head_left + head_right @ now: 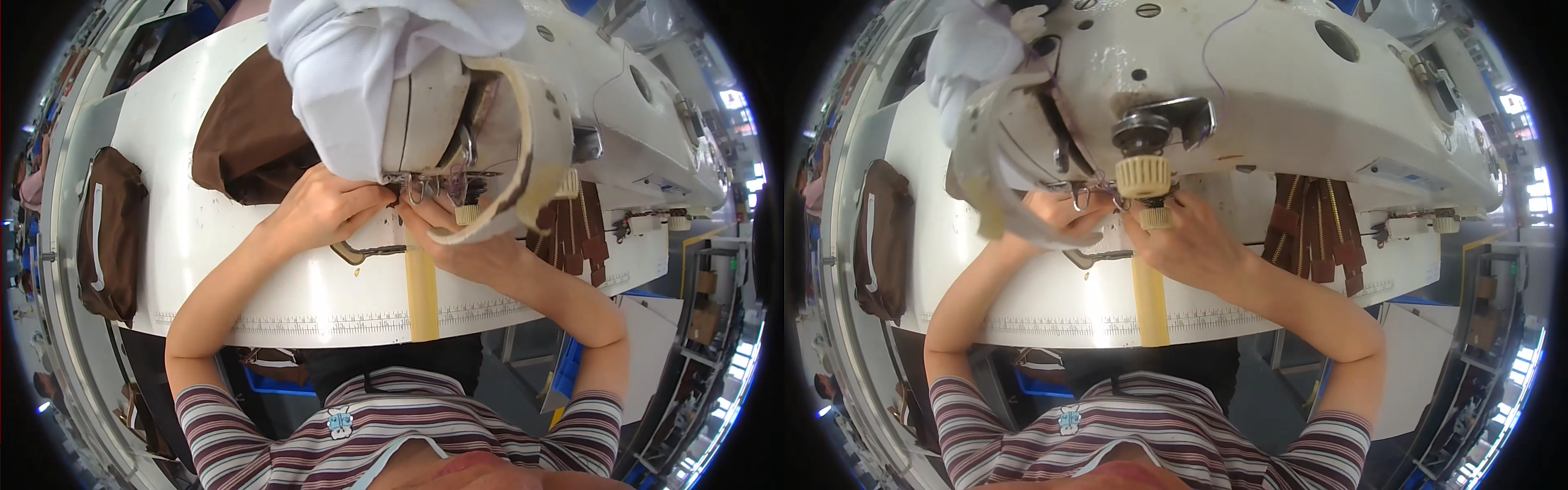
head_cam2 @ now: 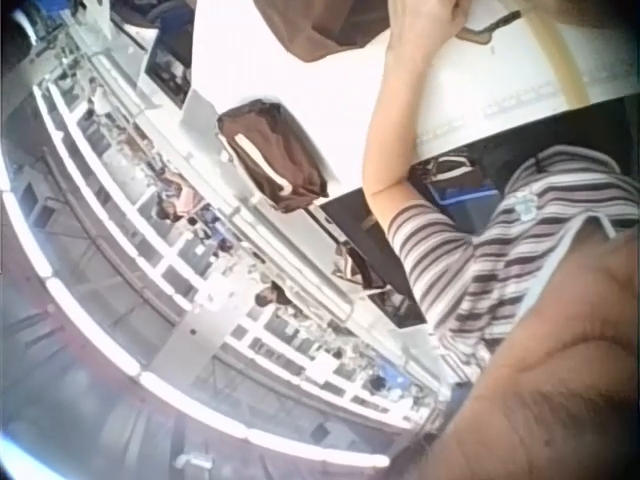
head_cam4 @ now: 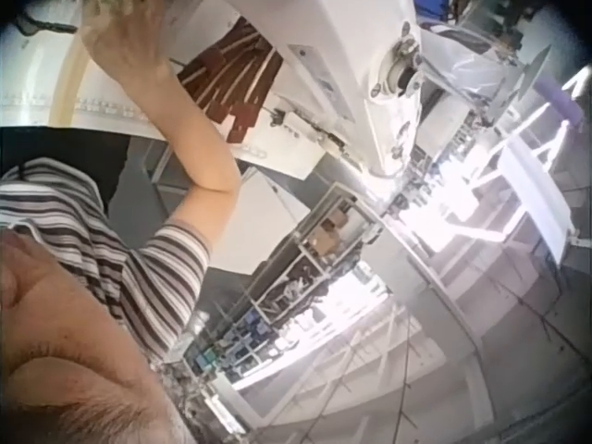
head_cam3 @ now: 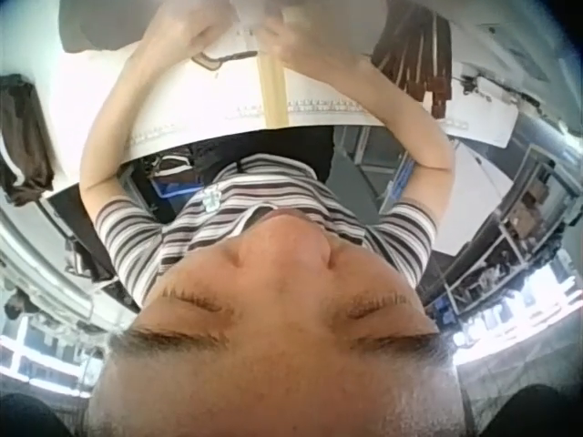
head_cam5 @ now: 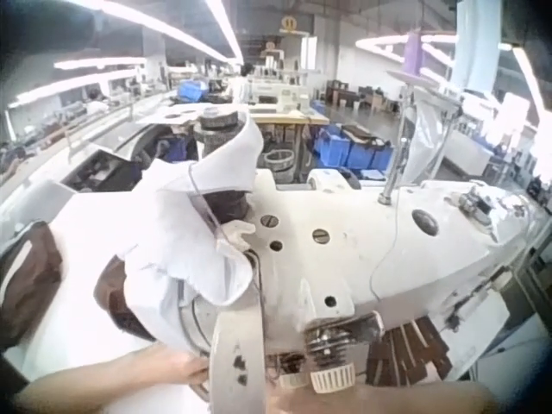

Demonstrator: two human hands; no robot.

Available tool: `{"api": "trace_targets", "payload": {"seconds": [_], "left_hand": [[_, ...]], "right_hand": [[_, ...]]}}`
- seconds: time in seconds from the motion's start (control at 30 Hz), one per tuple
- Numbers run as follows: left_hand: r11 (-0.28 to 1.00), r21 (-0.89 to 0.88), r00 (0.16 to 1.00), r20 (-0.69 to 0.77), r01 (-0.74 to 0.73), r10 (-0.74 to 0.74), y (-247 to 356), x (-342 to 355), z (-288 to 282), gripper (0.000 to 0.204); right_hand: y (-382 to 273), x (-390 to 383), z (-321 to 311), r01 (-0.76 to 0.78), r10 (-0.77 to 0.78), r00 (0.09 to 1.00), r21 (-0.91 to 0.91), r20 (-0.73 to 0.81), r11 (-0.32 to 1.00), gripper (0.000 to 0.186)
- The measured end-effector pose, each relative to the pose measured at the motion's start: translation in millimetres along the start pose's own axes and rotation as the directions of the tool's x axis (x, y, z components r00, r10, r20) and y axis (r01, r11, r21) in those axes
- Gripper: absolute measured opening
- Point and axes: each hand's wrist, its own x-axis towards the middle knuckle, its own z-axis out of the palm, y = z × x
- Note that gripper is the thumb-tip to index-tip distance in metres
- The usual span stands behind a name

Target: Sew together brown fabric components to assemble a bag using an industrial sewing machine.

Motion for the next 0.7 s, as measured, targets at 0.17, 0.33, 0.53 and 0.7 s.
{"api": "trace_targets", "payload": {"seconds": [0.17, 0.33, 0.53, 0.7], "left_hand": [[0.997, -0.077, 1.0, 0.009, -0.017, 0.018, -10.3, -8.1, 6.0, 0.017], [0.994, -0.096, 0.998, 0.031, 0.059, -0.057, -13.6, -6.2, 4.7, 0.02], [0.996, -0.028, 0.996, 0.016, -0.083, 0.083, -9.4, 3.8, -4.5, 0.018], [0.989, 0.074, 0.991, 0.024, -0.131, 0.13, -9.7, 2.0, -2.2, 0.017]], "right_hand": [[-2.7, 3.9, 5.0, -0.03, 0.03, 0.997, 0.009, -0.075, 1.0, 0.022], [0.0, 2.4, 3.5, -0.044, 0.044, 0.999, -0.039, 0.009, 0.998, 0.02], [7.0, -9.1, 12.7, -0.582, 0.607, 0.781, 0.53, 0.151, 0.617, 0.024], [14.2, -20.7, 26.4, -0.644, 0.677, 0.656, 0.715, 0.334, 0.271, 0.016]]}}
